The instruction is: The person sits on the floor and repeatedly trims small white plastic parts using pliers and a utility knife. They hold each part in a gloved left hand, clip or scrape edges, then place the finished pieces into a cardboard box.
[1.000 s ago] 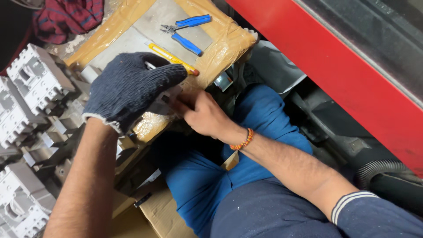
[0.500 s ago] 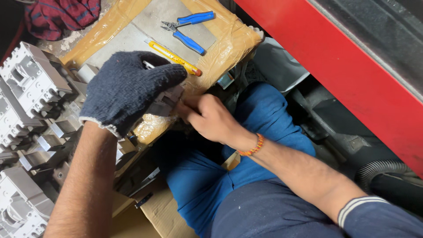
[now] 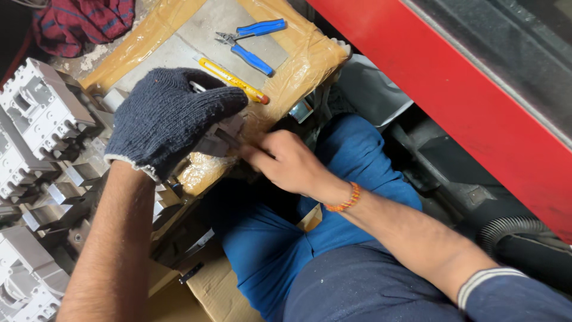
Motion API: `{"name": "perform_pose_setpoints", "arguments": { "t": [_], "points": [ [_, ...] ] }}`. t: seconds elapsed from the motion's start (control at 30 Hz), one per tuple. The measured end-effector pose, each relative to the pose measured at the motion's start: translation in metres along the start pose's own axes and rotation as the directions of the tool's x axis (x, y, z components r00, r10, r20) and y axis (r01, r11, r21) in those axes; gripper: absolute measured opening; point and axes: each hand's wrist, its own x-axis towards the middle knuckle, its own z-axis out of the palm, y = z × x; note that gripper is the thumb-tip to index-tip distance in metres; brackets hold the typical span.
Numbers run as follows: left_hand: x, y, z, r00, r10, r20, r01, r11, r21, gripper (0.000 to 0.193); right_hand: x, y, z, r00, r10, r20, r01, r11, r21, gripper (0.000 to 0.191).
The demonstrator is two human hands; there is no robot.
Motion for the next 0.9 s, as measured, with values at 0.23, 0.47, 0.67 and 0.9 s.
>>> {"name": "perform_pose_setpoints", "arguments": {
  "t": [0.23, 0.47, 0.67, 0.9],
  "points": [
    [0.004, -0.002, 0.003, 1.000, -0.023, -0.014, 0.024, 0.998, 0.051, 0.044, 0.021, 0.017, 0.017, 0.992, -0.100, -0.082, 0.105, 0.992, 0.066, 0.025],
    [0.002, 0.001, -0.002, 0.998, -0.060, 0.006, 0.059, 0.998, 0.004, 0.043, 0.004, 0.012, 0.001, 0.995, 0.084, 0.057, -0.081, 0.996, -0.041, 0.037],
    [0.004, -0.001, 0.001, 0.994, -0.104, 0.013, 0.104, 0.995, -0.005, 0.042, 0.009, 0.011, 0.008, 0.993, -0.112, -0.046, 0.110, 0.993, -0.048, 0.028],
    [-0.002, 0.004, -0.004, 0.998, -0.064, -0.009, 0.064, 0.997, 0.031, 0.041, 0.015, 0.011, 0.011, 0.978, -0.198, -0.059, 0.205, 0.967, 0.149, 0.025]
  ]
}}
